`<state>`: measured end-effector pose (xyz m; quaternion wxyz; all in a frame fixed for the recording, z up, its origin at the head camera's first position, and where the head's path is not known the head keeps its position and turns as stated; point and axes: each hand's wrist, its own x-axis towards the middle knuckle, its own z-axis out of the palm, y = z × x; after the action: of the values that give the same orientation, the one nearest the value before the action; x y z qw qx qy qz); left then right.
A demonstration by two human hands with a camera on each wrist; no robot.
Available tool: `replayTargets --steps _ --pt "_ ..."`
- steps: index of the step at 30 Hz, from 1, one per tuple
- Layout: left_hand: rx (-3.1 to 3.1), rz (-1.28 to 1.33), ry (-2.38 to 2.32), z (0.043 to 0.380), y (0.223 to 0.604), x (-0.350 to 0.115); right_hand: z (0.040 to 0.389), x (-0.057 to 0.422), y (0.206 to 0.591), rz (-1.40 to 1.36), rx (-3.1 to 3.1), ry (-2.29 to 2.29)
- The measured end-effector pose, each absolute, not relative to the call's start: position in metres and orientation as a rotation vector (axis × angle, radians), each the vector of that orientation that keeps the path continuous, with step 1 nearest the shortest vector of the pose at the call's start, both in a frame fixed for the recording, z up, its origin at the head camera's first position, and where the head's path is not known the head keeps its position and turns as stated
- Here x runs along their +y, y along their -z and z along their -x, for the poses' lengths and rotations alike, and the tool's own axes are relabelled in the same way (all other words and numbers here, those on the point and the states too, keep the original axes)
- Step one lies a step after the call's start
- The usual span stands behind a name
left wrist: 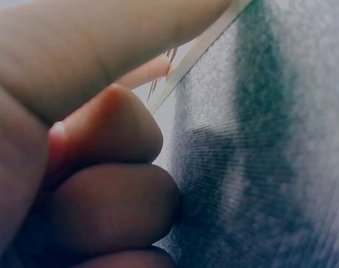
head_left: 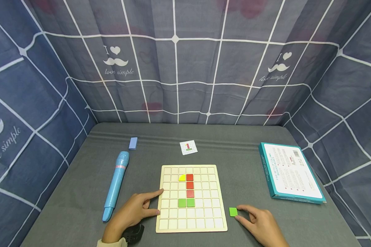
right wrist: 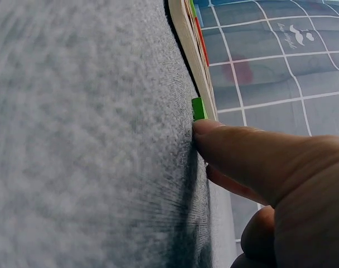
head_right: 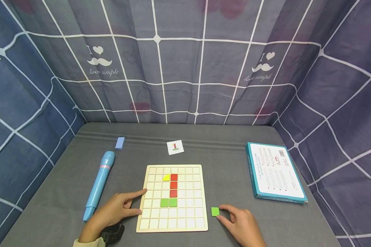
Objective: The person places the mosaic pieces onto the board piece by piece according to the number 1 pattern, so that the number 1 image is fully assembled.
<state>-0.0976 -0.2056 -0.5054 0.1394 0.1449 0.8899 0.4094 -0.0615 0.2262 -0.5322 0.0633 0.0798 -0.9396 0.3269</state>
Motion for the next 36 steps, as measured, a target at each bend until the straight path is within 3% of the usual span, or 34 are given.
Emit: replayTargets --steps 36 --pt "2.571 -0.421 -1.178 0.097 0.505 -0.205 0.063 0.214 0.533 -0.227 -2.785 -1.004"
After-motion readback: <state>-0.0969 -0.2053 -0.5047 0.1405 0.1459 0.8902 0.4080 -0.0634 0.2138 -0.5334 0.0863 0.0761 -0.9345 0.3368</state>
